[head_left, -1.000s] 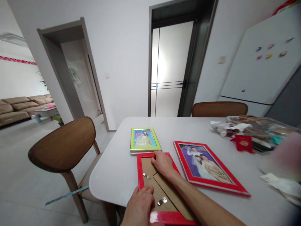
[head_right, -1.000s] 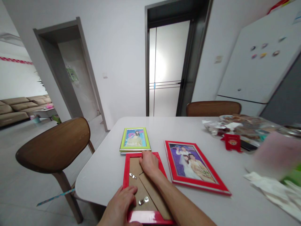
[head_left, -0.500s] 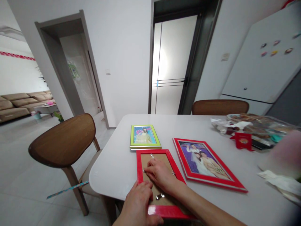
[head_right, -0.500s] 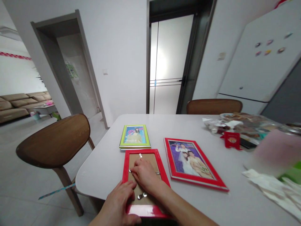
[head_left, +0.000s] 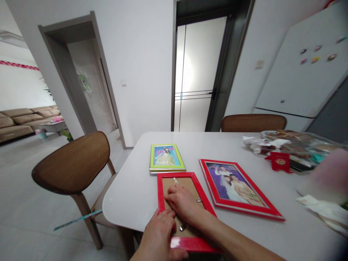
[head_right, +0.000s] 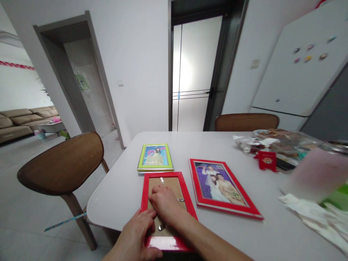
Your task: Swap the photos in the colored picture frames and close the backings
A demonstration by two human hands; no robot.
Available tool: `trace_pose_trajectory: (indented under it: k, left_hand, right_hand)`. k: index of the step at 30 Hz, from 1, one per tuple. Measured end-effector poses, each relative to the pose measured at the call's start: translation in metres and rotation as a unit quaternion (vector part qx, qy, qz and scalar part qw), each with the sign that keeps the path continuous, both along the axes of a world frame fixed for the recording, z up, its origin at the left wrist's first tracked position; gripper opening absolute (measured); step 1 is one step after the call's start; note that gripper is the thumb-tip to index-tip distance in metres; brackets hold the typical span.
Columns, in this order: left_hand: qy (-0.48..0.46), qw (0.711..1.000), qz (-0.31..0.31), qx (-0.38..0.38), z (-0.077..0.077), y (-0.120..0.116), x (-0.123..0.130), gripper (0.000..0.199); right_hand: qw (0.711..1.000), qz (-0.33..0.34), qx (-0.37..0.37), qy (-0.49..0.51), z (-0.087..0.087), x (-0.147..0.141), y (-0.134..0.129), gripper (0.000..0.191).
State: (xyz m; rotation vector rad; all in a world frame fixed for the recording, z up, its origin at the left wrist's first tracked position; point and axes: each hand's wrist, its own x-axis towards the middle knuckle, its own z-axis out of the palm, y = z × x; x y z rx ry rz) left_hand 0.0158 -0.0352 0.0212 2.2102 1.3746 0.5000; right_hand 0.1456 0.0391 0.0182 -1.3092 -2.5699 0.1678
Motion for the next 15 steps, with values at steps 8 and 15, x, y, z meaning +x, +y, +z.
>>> trace_pose_trajectory:
  k: [8, 15]
  left_hand:
    - [0.001, 1.0, -0.003, 0.008, -0.002, -0.002, -0.001, 0.037]
    - [-0.009, 1.0, -0.005, 0.021, -0.011, -0.001, -0.006, 0.035]
  right_hand:
    - [0.991, 0.038, -0.052, 0.116, 0.014, 0.025, -0.022, 0.023]
    - [0.99, 0.1, -0.068, 0.076, 0.02, 0.053, -0.065, 0.027]
